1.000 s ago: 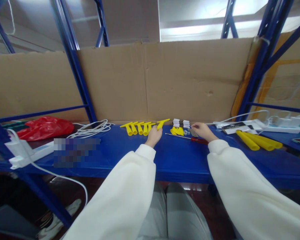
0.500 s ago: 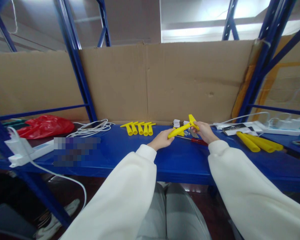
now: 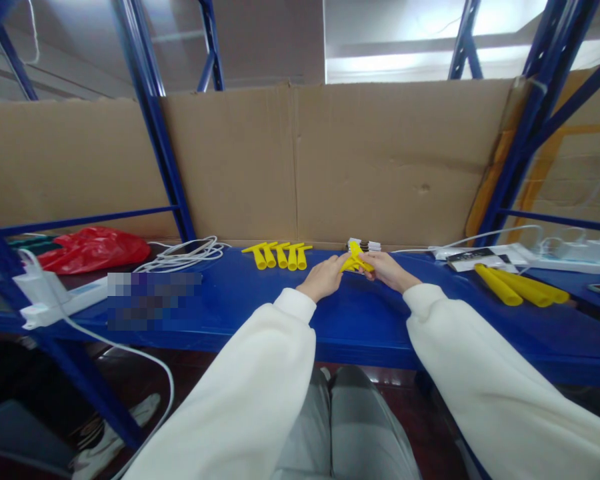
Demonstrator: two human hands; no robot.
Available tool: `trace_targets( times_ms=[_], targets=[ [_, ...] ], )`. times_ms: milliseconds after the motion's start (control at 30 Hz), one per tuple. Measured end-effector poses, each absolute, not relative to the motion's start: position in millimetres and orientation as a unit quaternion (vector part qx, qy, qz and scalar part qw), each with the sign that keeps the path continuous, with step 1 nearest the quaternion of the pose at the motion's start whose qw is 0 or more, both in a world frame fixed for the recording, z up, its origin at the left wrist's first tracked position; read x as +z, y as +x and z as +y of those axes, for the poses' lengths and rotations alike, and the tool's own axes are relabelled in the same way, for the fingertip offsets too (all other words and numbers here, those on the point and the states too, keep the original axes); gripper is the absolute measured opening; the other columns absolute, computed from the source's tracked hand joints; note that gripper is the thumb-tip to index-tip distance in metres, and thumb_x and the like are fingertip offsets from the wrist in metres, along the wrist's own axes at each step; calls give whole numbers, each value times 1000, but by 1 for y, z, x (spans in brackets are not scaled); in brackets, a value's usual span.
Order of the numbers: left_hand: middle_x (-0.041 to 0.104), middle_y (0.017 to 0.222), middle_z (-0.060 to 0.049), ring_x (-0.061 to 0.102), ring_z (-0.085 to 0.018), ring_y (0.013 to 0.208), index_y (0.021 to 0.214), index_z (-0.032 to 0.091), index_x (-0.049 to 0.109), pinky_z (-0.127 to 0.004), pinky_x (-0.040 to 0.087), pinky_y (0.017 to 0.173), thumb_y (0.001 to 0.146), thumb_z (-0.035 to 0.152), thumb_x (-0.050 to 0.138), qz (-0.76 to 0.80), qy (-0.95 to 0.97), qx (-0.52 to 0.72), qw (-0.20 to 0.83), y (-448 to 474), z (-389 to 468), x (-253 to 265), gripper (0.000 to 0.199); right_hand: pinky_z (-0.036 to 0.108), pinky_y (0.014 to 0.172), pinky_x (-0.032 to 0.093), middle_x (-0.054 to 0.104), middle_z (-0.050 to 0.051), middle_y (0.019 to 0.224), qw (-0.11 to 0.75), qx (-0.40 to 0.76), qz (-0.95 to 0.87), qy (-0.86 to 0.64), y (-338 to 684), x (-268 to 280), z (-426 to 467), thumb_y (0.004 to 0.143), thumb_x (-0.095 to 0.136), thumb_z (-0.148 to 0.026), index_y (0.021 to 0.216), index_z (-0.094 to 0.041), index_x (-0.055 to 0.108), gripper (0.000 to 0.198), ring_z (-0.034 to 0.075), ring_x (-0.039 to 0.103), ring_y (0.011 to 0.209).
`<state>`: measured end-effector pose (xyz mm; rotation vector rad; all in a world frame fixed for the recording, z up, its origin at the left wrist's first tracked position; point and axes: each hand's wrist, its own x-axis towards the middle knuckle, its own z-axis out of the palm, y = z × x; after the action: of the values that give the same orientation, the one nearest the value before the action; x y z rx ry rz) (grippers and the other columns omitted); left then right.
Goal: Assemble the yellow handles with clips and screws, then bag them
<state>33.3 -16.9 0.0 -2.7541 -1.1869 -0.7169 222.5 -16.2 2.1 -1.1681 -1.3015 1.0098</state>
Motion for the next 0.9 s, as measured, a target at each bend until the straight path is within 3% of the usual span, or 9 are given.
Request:
trace_targets(
  times_ms=[167,233,333,400,467,600,900],
  targets=[
    [60,127,-11,62,-25,118,149,30,43,-35,47,102,96,13,41,-413,-885,-213,32,32,-18,1,56,21,44,42,65,3,63,521,384,-571,-504,230,3,-10,91,59,-37,81,-15,65,24,10,51,46],
    [59,128,-12,62,-26,118,149,29,44,-35,48,100,94,11,42,-439,-877,-196,31,29,-16,1,57,23,53,47,70,7,73,522,279,-565,-574,245,5,-8,91,57,-32,84,-15,68,21,12,57,53],
    [59,130,-14,63,-28,117,148,26,45,-37,49,99,91,10,46,-481,-861,-166,22,25,-13,1,60,30,71,52,74,13,84,419,54,-552,-719,275,6,-9,83,59,-20,76,-14,72,16,23,69,79],
    [60,130,-15,63,-29,117,147,24,46,-38,49,98,88,9,49,-506,-849,-151,18,22,-12,1,61,33,79,51,75,17,93,354,-10,-516,-780,292,5,-11,81,58,-17,81,-14,74,16,29,70,95],
    [61,131,-15,63,-29,117,146,24,49,-39,50,97,87,10,51,-521,-841,-145,16,21,-11,1,60,34,80,52,75,17,97,315,-18,-497,-808,301,3,-13,79,61,-20,85,-16,75,16,30,69,100],
    [66,128,-13,64,-29,117,138,26,58,-39,49,99,90,15,53,-526,-835,-158,4,20,-13,2,50,36,76,54,75,14,90,268,10,-507,-819,300,1,-11,74,70,-34,79,-19,74,16,30,71,92],
    [71,122,-13,63,-29,119,127,23,67,-39,47,103,87,16,59,-532,-825,-190,-14,20,-13,3,42,50,84,51,74,14,87,225,-7,-516,-826,297,-1,-4,69,75,-39,69,-20,69,20,34,69,95]
  ],
)
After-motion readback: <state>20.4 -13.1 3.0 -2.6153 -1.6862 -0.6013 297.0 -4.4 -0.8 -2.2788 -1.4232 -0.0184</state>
